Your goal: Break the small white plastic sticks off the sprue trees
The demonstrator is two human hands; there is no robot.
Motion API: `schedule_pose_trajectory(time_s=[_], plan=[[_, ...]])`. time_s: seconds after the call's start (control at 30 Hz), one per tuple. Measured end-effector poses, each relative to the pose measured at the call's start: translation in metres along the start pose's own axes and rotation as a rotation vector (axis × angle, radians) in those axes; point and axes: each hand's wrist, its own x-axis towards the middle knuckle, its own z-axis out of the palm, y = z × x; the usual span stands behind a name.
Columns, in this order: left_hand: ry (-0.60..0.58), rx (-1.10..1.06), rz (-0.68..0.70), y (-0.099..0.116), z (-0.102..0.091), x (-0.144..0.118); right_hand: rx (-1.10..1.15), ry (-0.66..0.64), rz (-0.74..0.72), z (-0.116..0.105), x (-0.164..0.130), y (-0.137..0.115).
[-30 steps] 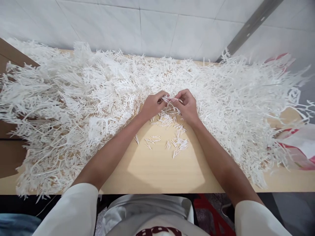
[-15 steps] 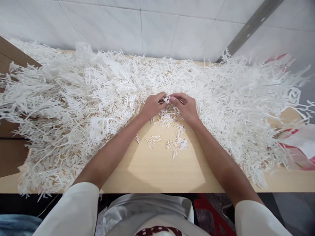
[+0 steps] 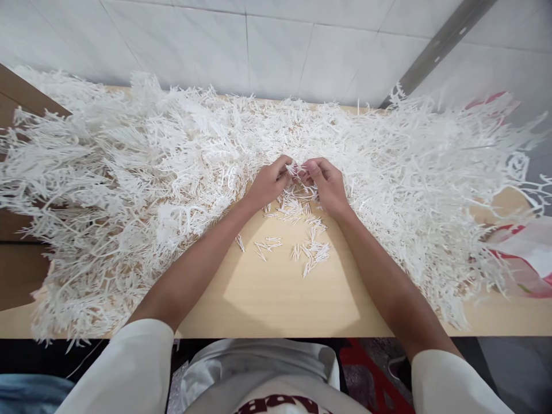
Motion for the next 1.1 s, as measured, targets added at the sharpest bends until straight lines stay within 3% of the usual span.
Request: schedule_pose_trajectory(time_s=[0.47, 0.67, 0.83, 1.1], plan=[[-0.068, 0.064, 0.008, 0.004, -0.001, 0.001, -0.095, -0.008, 0.024, 0.002, -0.001, -0.002], [0.031, -0.201, -0.044, -0.006, 0.0, 0.003, -0.103, -0.176, 0.02, 0.002, -0.005, -0.007], [0.252, -0.273, -0.09, -0.009, -0.004, 0.004, -0.133, -0.192, 0.005, 0.0, -0.007, -0.01], [0.002, -0.219, -0.068, 0.002, 0.0, -0.002, 0.017, -0.016, -0.059, -0.001, -0.004, -0.006]])
